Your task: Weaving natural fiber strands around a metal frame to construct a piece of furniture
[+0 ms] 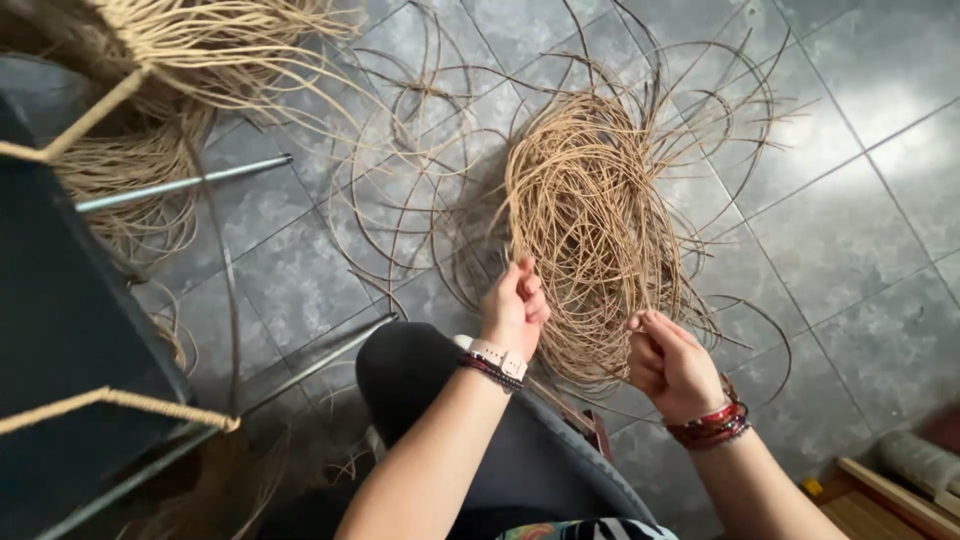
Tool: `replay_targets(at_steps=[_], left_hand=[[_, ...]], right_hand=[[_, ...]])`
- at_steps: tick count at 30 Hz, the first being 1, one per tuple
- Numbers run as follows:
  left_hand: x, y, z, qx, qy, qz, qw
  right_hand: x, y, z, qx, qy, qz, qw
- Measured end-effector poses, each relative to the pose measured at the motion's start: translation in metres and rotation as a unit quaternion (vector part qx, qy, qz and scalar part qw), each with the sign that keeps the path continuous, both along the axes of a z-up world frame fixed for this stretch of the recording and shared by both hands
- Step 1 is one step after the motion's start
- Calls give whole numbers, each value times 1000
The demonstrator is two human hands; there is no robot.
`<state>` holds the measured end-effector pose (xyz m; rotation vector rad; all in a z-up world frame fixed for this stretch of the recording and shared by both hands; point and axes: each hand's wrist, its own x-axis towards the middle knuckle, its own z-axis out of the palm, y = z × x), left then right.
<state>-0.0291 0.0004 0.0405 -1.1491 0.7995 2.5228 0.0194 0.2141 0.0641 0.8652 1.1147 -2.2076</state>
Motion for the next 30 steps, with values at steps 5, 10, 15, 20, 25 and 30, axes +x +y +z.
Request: replay_targets(at_steps=[5,10,15,20,25,30], left_hand=[[40,17,42,-270,244,-210,908],[89,10,56,-396,336,-506,689],[55,-5,92,-240,407,-643,602],[17,34,47,110,105,-180,972],[5,45,77,47,-48,-18,998],[90,71,47,-350,332,-463,744]], right_hand=[[-34,-22,-10,-74,9,45,996],[-91,-28,-14,-133,27,12,991],[-85,-21,2,-23,21,107,994],[-11,-7,80,77,41,143,986],[7,26,84,162,96,219,957],[-59,19,-5,-16,8,146,989]])
